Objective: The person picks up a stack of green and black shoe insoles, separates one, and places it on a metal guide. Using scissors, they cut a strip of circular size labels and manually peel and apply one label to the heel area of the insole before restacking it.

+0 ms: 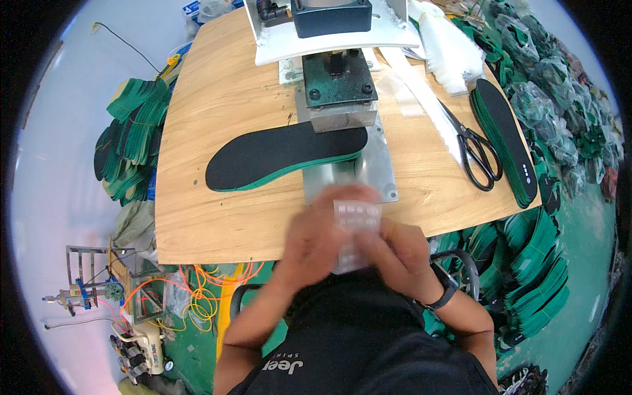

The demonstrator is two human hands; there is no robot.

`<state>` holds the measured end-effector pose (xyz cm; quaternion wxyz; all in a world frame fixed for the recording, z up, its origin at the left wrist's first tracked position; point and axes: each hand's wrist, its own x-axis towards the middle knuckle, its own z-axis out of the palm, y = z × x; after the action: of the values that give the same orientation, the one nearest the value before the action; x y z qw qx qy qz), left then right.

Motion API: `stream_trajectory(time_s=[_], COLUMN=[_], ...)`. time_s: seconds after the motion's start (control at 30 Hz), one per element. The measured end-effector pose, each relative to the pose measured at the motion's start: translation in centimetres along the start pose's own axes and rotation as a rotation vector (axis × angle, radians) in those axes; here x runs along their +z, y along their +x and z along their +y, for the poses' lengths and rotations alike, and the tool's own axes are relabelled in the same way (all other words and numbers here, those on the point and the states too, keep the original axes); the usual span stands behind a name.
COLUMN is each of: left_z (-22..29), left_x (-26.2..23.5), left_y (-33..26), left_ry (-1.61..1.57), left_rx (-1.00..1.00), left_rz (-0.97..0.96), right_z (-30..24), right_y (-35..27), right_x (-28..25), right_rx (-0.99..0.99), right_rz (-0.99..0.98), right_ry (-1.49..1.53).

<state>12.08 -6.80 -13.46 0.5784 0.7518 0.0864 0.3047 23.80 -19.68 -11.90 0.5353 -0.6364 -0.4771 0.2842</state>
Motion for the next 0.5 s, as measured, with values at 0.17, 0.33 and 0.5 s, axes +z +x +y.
stream_trajectory(time_s=[0.17,0.33,0.5], left_z=[0.0,-2.5,-2.9], left_x=[-9.4,-10.7,-10.9], left_y=[6.1,9.3,9.3], left_ry=[0.770,0.966,0.986], left_rx=[0.180,-0.061,-0.090], left_rz=[0.060,-0.193,-0.273], right_z=[1.9,3.7,4.3], right_y=[4.0,7.5,9.2], right_x=[-0.1,0.9,1.2], right_rx=[0.460,0.585,0.597], right_rz=[0.024,0.080,0.173], right_ry=[0.313,0.541,0.738])
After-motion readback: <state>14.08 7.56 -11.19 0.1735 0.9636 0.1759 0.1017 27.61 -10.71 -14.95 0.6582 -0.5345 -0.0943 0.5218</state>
